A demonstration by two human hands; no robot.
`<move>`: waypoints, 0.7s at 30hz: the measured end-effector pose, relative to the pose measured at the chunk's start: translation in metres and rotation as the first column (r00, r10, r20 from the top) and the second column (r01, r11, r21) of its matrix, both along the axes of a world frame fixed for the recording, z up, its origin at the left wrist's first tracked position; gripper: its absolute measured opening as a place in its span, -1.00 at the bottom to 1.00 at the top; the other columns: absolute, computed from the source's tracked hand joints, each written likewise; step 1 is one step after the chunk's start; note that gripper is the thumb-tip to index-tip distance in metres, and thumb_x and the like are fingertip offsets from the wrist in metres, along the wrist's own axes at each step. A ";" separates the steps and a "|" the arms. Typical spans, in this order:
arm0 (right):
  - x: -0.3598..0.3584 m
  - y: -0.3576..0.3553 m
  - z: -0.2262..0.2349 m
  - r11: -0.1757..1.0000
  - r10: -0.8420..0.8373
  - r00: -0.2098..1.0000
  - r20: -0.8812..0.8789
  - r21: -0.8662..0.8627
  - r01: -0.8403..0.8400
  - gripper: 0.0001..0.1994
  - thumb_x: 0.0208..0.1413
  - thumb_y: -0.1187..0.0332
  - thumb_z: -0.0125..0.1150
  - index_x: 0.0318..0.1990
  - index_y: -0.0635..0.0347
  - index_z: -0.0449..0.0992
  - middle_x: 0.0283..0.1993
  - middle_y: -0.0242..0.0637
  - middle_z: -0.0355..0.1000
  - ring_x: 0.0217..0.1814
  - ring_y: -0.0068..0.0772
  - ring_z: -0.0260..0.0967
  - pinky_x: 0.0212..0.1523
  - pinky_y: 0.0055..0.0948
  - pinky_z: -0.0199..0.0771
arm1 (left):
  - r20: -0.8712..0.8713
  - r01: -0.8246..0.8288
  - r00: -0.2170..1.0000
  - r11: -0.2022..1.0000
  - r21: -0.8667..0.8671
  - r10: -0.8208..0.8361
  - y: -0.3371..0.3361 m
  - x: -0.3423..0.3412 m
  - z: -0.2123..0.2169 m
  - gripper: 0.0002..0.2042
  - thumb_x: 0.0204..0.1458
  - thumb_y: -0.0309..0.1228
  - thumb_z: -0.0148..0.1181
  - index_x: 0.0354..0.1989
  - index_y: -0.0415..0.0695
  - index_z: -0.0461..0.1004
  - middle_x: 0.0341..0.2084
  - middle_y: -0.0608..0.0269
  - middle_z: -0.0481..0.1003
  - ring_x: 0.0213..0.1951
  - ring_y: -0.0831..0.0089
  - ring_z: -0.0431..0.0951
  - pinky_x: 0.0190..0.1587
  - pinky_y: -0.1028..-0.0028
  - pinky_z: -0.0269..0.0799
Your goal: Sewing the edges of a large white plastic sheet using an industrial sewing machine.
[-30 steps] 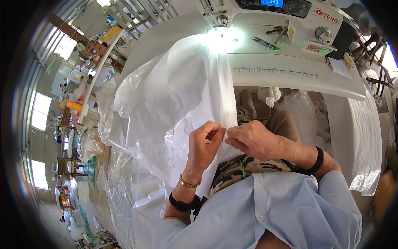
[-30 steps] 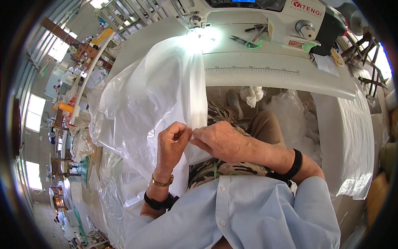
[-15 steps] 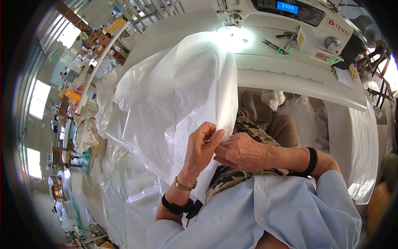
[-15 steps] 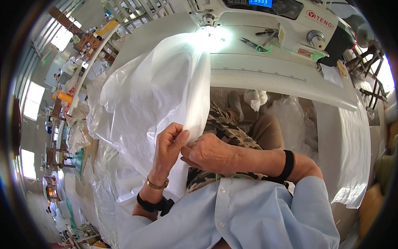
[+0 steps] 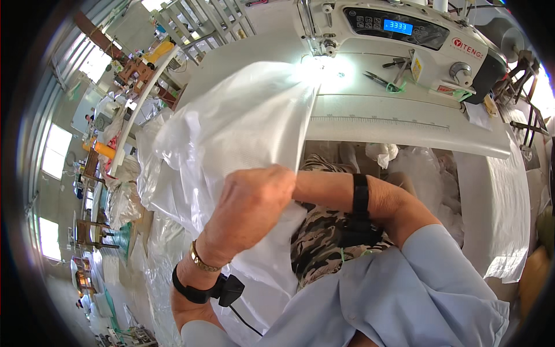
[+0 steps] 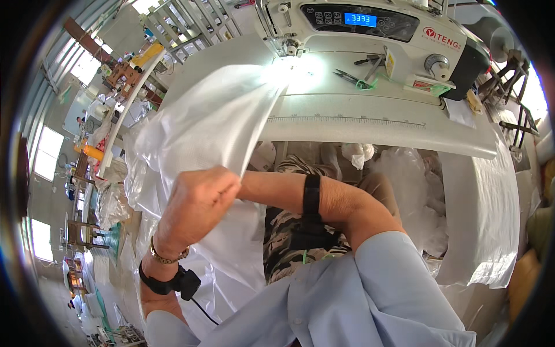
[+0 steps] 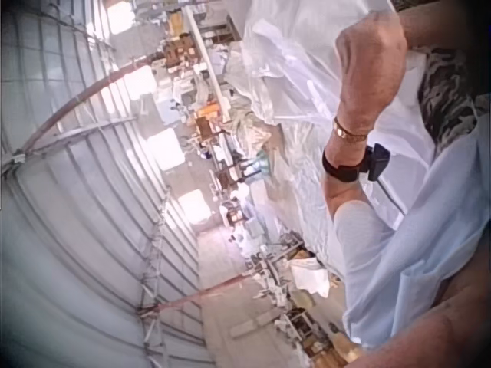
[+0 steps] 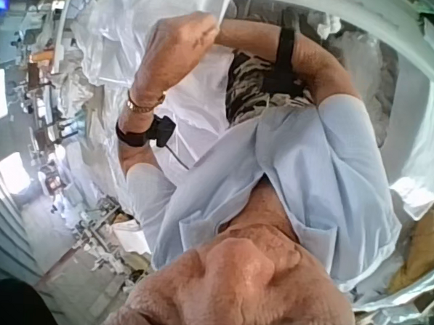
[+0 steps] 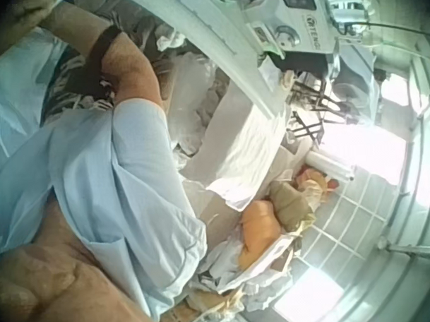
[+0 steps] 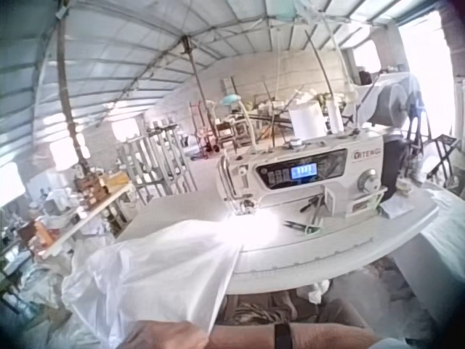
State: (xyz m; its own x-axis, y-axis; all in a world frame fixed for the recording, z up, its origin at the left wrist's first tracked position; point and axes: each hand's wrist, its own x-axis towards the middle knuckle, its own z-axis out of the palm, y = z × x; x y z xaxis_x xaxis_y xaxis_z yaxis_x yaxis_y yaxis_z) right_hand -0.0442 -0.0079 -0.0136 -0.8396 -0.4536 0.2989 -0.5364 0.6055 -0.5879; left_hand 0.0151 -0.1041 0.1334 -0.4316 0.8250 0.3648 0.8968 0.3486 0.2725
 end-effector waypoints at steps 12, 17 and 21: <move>0.023 0.103 -0.009 0.912 0.172 0.881 0.441 0.267 -0.312 -0.81 0.12 0.32 0.14 -0.17 0.20 0.54 -0.05 -0.07 0.48 0.06 0.01 0.39 0.07 -0.11 0.36 | 0.093 -0.373 0.923 0.928 -0.010 0.372 -0.017 0.027 -0.172 -0.94 0.03 -0.53 0.15 -0.42 -0.19 0.39 -0.52 0.11 0.44 -0.50 0.15 0.52 -0.44 0.25 0.40; 0.014 0.123 0.016 0.950 0.262 0.922 -0.286 0.243 -0.195 -0.91 0.06 0.40 0.25 -0.36 0.16 0.45 -0.26 -0.36 0.45 -0.06 -0.18 0.38 0.05 -0.21 0.33 | 0.565 -0.620 0.716 0.745 0.247 0.409 -0.007 0.037 -0.188 -0.96 0.01 -0.55 0.23 -0.35 -0.18 0.55 -0.53 0.20 0.47 -0.55 0.33 0.45 -0.48 0.41 0.31; 0.003 0.124 0.007 0.942 0.330 0.908 -0.257 0.161 -0.296 -0.91 0.05 0.42 0.26 -0.34 0.12 0.45 -0.27 -0.36 0.42 -0.07 -0.23 0.36 0.08 -0.21 0.29 | 0.837 -0.738 0.470 0.646 0.198 0.280 -0.015 0.041 -0.190 -0.90 0.08 -0.56 0.19 -0.25 -0.23 0.59 -0.54 0.37 0.45 -0.58 0.62 0.37 -0.53 0.54 0.25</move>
